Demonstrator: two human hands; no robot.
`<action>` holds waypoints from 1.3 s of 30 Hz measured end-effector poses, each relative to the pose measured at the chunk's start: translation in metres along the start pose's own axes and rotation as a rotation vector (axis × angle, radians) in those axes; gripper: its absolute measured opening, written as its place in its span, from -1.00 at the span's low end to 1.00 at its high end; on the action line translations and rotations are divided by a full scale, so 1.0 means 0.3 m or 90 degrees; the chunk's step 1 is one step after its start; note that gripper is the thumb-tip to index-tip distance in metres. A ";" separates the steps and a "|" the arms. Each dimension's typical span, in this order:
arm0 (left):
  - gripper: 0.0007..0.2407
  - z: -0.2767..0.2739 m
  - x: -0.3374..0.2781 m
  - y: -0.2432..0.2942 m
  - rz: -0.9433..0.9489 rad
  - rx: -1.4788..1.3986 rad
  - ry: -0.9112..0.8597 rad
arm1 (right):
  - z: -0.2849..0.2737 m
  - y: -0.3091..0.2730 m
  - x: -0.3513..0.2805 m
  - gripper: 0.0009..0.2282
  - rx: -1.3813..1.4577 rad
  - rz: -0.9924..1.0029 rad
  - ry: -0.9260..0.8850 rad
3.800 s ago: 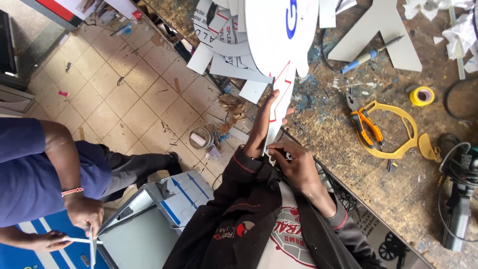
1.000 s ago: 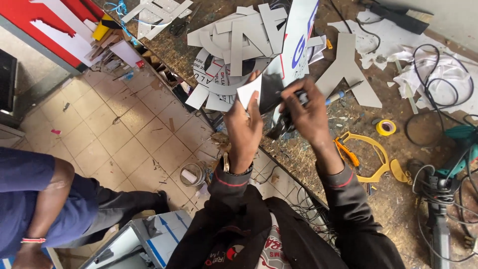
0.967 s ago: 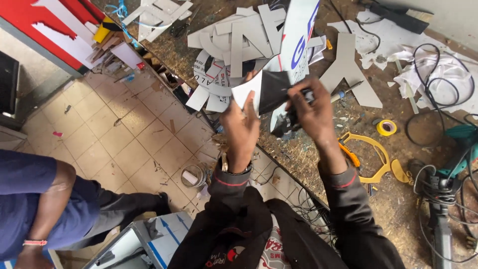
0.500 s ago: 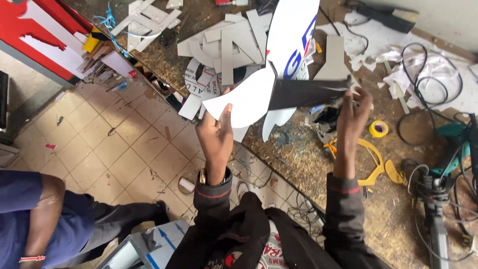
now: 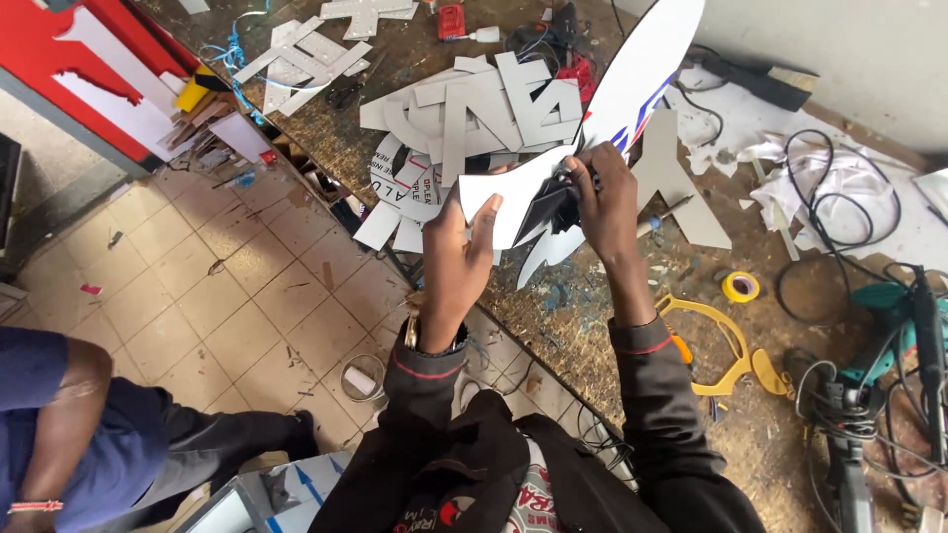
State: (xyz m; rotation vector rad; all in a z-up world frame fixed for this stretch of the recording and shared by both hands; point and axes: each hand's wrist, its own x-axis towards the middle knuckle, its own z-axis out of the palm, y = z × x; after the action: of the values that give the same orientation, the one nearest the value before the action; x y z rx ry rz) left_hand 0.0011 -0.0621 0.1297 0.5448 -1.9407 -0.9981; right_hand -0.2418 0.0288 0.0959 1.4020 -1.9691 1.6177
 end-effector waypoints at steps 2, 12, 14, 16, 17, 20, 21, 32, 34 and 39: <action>-0.81 -0.016 0.030 0.023 -0.003 -0.102 -0.009 | 0.015 0.032 -0.009 -0.69 0.051 -0.070 -0.011; -0.74 0.038 0.077 -0.012 -0.089 -0.130 0.140 | -0.034 0.070 -0.121 -0.75 0.447 0.144 0.075; -0.71 -0.015 0.089 0.064 -0.050 -0.163 0.140 | -0.054 0.133 -0.111 -0.78 0.707 0.359 0.301; -0.72 -0.010 0.049 0.029 -0.058 -0.166 0.108 | -0.071 0.258 -0.165 -0.69 0.632 0.316 0.312; -0.72 0.004 0.040 0.012 -0.066 -0.174 0.083 | -0.089 0.329 -0.173 -0.58 0.554 0.269 0.314; -0.71 0.085 0.010 -0.085 -0.057 -0.184 0.064 | -0.216 -0.019 -0.093 -0.69 0.201 0.152 0.173; -0.71 0.073 0.010 -0.037 -0.067 -0.183 0.059 | -0.220 -0.028 -0.086 -0.69 0.198 0.162 0.171; -0.68 0.051 0.048 0.134 0.068 -0.177 -0.025 | -0.239 -0.067 -0.040 -0.81 -0.095 -0.036 0.053; -0.56 0.096 0.047 0.168 0.042 -0.224 -0.010 | -0.253 -0.097 -0.037 -0.84 -0.053 -0.021 0.052; -0.69 0.263 0.046 -0.076 -0.002 -0.256 0.140 | -0.256 -0.038 -0.044 -0.87 -0.033 0.013 0.013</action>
State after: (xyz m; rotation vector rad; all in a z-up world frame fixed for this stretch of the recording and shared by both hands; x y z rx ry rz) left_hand -0.0730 -0.0507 0.0937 0.4063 -1.4952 -1.2359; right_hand -0.2547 0.1020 0.1219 1.3461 -2.0060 1.5723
